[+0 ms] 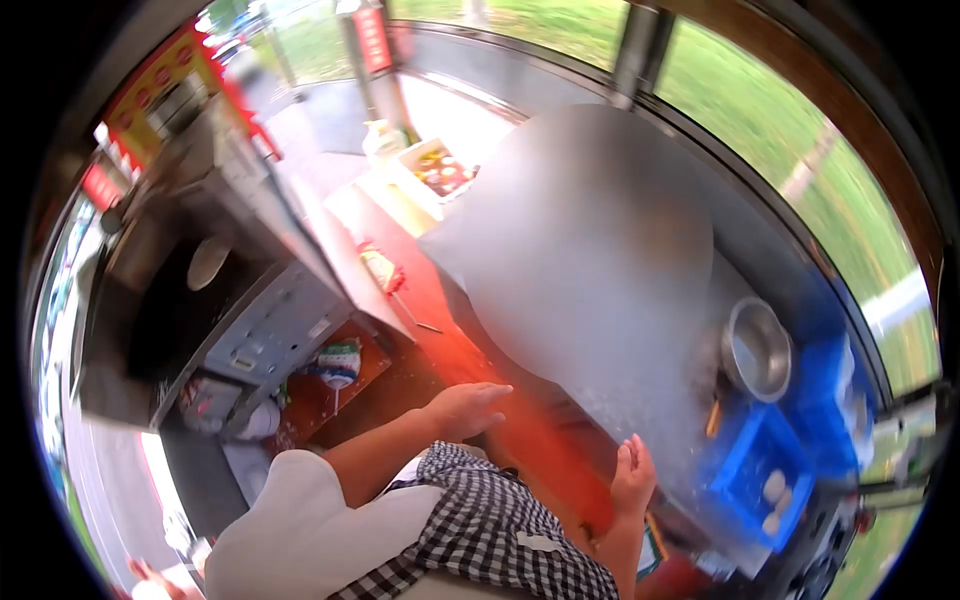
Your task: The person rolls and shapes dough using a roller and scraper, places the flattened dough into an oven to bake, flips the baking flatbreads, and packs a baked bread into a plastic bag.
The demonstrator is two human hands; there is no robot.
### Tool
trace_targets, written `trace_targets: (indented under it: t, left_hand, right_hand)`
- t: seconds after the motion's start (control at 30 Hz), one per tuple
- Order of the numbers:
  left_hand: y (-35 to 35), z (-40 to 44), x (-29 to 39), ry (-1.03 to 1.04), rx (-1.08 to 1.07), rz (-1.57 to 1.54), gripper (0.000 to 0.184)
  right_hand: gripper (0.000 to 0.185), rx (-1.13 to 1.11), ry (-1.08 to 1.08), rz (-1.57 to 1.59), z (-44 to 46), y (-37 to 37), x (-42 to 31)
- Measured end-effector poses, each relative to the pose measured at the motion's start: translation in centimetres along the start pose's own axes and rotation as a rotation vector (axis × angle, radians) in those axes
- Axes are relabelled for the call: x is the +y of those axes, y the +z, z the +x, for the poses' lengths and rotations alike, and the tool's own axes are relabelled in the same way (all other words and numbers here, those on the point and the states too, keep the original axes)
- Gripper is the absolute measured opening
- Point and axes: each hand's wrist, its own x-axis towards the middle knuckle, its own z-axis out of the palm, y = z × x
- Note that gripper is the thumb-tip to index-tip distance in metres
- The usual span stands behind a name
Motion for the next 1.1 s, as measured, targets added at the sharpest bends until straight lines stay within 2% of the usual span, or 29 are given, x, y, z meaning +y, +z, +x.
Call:
trace_targets:
  t: [0.2,0.4,0.6,0.83,1.1]
  left_hand:
    - [-1.1,-1.9,-5.0,-0.132,0.099,-0.062,0.058]
    - [-2.1,-4.4,-6.2,-0.281,0.259,-0.059,0.057]
    - [0.7,-8.6,-3.2,-0.534,0.541,-0.035,0.056]
    - [9.2,-11.8,2.6,-0.810,0.626,-0.107,0.059]
    - [13.6,-14.0,6.0,-0.916,0.674,-0.152,0.062]
  right_hand:
    - [0.038,-0.192,-0.142,-0.054,6.9,5.1,-4.6]
    - [0.039,-0.404,-0.223,-0.047,11.1,9.7,-4.7]
    - [0.040,-0.727,-0.331,-0.083,15.1,12.4,-4.9]
    - [0.038,-0.904,-0.415,-0.119,19.2,12.1,-4.4]
    - [0.039,-1.043,-0.447,-0.158,16.4,10.8,-4.4]
